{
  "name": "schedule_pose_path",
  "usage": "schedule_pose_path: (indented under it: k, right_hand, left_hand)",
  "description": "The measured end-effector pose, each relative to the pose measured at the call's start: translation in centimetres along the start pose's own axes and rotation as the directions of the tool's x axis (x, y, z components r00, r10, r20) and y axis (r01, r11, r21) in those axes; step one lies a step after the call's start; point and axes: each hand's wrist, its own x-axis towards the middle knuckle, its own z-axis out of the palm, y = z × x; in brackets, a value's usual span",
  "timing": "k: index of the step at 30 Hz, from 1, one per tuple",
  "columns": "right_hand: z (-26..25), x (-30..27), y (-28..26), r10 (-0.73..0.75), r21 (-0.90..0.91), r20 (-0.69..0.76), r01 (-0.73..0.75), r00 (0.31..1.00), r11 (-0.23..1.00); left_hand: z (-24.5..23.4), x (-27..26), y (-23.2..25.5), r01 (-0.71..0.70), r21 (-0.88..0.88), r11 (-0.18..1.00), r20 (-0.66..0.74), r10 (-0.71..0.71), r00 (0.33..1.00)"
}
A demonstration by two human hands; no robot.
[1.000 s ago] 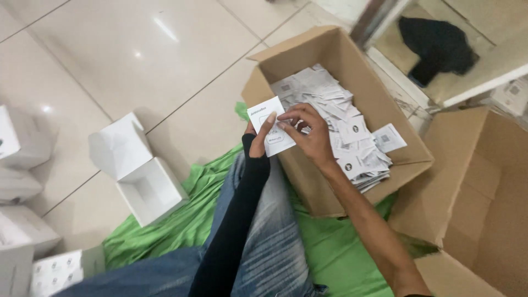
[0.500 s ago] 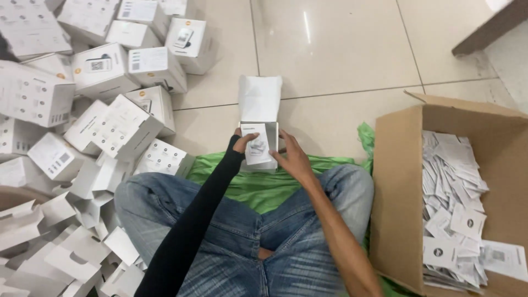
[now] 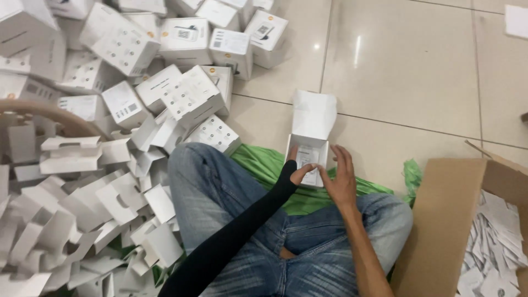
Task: The person packs small electronic items or accessories into white cardboard boxes and includes an instruction leaflet with each.
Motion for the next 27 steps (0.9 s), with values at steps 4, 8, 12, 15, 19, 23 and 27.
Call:
schedule_pose_path:
  k: [4, 8, 12, 15, 19, 23, 27]
  right_hand:
    - [0.7, 2.7, -8.2, -0.17, 0.103, 0.004, 0.169, 0.985, 0.98]
    - [3.9, 5.0, -17.9, -0.314, 0.183, 0.143, 0.287, 0.939, 0.94]
    - [9.2, 5.5, -25.9, -0.595, 0.309, 0.192, 0.528, 0.78, 0.791]
    - [13.3, 4.6, -31.5, -0.697, 0.379, 0.26, 0.593, 0.668, 0.71]
    - [17.9, 2.0, -35.8, -0.764, 0.42, 0.334, 0.639, 0.552, 0.644]
    - [22.3, 0.3, -36.5, -0.777, 0.46, 0.461, 0.633, 0.429, 0.623]
    - [23.7, -0.3, -35.8, -0.627, 0.443, 0.65, 0.457, 0.429, 0.772]
  left_hand:
    - [-7.2, -5.5, 12.3, -0.061, 0.035, 0.998, -0.029, 0.062, 0.998]
    - [-17.3, -11.6, 22.4, -0.227, -0.02, 0.974, -0.105, 0.224, 0.969]
    - [-25.5, -17.8, 25.2, -0.259, 0.206, 0.944, -0.309, 0.314, 0.898]
    - [-29.8, -21.3, 24.3, -0.178, 0.261, 0.949, -0.514, 0.293, 0.806]
    - [-32.3, -23.8, 20.3, -0.145, 0.238, 0.961, -0.641, 0.267, 0.72]
    - [-31.6, -24.8, 18.4, -0.094, 0.237, 0.967, -0.701, 0.237, 0.673]
    - [-30.3, -24.7, 18.0, 0.028, 0.32, 0.947, -0.714, 0.222, 0.664]
